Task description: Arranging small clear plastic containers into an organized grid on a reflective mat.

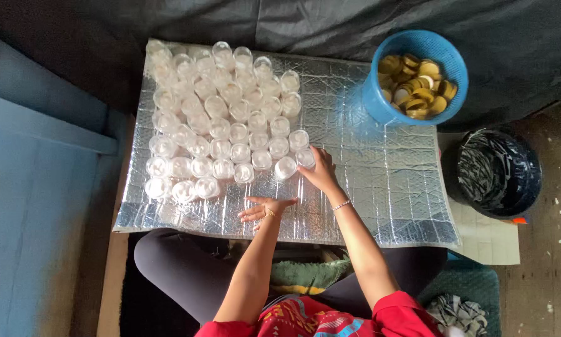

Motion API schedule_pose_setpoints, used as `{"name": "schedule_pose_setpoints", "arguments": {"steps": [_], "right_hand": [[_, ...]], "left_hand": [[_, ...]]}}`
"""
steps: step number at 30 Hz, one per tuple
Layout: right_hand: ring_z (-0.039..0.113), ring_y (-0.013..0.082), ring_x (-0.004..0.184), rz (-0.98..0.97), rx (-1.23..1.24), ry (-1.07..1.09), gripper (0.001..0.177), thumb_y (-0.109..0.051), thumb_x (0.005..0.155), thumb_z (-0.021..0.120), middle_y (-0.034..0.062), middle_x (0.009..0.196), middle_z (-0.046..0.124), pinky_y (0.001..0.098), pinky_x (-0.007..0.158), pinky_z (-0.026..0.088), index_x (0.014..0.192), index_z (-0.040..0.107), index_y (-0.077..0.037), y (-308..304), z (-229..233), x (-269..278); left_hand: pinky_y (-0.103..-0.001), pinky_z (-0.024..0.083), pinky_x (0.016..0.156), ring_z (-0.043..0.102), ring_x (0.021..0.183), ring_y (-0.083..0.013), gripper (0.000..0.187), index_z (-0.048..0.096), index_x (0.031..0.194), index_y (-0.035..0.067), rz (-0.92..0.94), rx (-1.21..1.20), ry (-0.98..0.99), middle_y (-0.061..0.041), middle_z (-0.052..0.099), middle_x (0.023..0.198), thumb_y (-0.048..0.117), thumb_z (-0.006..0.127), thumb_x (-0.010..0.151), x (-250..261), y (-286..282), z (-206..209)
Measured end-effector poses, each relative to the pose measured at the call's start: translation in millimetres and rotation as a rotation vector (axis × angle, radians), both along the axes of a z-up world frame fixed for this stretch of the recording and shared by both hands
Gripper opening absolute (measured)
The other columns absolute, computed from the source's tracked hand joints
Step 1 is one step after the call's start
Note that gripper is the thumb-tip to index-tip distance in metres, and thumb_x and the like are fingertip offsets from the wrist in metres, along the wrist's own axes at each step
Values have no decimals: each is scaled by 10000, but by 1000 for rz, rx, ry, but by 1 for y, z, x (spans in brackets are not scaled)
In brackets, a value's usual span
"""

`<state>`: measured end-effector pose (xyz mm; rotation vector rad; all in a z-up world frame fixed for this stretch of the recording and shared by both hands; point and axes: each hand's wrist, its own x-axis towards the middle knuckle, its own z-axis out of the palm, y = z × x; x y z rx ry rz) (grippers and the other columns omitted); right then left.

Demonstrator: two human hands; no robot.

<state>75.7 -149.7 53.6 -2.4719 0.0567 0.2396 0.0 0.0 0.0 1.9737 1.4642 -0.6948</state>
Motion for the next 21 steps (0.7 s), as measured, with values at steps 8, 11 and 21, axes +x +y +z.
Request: {"name": "schedule_pose_setpoints", "arguments": {"steps": [8,11,21], "right_hand": [[529,354,1261,-107,-15,-142,723,-540,872,770,70,1335,557,767,916,457,1430,533,-146,10,-8,-4],[597,385,1196,-105,48,-245,701,-459,844,814,132,1273,611,684,903,504,1379,579,-72,9,-8,-3],[639,470,1164,-1,297,-379,675,-139,810,865,322,1271,656,535,950,553,1404,594,34,-10,-11,-5]], "left_hand": [[-871,-68,995,-239,1431,-608,1833,-269,1545,142,-16,-128,25,-428,-220,1536,453,1081,344,-2,7,9],[-870,-59,1001,-215,1438,-607,1848,-271,1547,138,-17,-112,31,-435,-208,1539,441,1084,327,0,4,14],[-863,-71,1008,-211,1440,-605,1843,-270,1549,149,-5,-105,-3,-430,-227,1536,432,1082,329,-1,4,32]]}}
